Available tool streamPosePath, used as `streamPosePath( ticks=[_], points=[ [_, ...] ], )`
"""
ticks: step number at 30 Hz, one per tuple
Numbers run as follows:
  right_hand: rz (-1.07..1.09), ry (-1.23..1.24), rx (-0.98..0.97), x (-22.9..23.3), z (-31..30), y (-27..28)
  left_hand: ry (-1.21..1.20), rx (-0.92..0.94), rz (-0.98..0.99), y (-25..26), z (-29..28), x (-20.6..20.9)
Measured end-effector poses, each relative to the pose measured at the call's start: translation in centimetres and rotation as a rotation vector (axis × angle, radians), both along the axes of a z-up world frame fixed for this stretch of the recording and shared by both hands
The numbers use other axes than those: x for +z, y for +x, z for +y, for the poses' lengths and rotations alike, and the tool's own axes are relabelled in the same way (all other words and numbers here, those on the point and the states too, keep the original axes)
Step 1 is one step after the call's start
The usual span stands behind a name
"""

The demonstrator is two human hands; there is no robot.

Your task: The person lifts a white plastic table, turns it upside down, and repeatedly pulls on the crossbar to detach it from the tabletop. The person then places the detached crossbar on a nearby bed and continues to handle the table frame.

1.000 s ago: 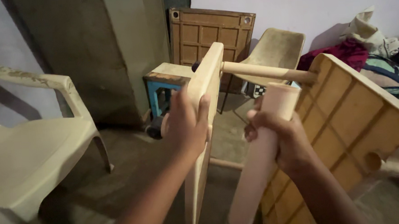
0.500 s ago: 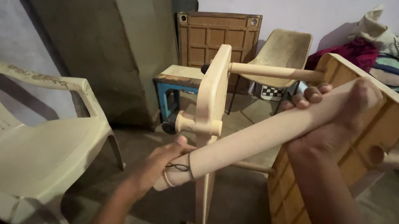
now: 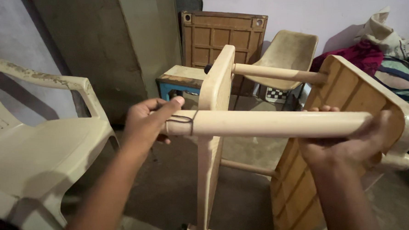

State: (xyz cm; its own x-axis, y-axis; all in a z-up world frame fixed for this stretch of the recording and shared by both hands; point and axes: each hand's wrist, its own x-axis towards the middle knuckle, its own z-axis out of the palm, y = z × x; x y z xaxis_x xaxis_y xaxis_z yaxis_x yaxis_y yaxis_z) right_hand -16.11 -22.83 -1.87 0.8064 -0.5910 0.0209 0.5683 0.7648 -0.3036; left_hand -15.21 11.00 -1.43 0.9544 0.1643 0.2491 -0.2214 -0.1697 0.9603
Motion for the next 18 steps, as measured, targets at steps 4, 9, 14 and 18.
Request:
streamPosePath(
  ticks=[4,9,14,18],
  points=[
    [0.045,0.016,0.056,-1.4,1.3,0.3,-0.087,0.041,-0.088,-0.8,2.0,0.6],
    [-0.094,-0.105,0.288,-1.9,4.5,0.5,-0.034,0.174,-0.193,-2.7,6.1,1.2],
    [-0.120,-0.204,0.436,-1.2,10.6,0.2,-0.120,0.285,-0.203,-5.7,12.2,1.5],
    [-0.089,-0.125,0.557,0.2,16.8,-0.4,-0.099,0.333,-0.273,-9.4,18.0,1.9]
  ],
)
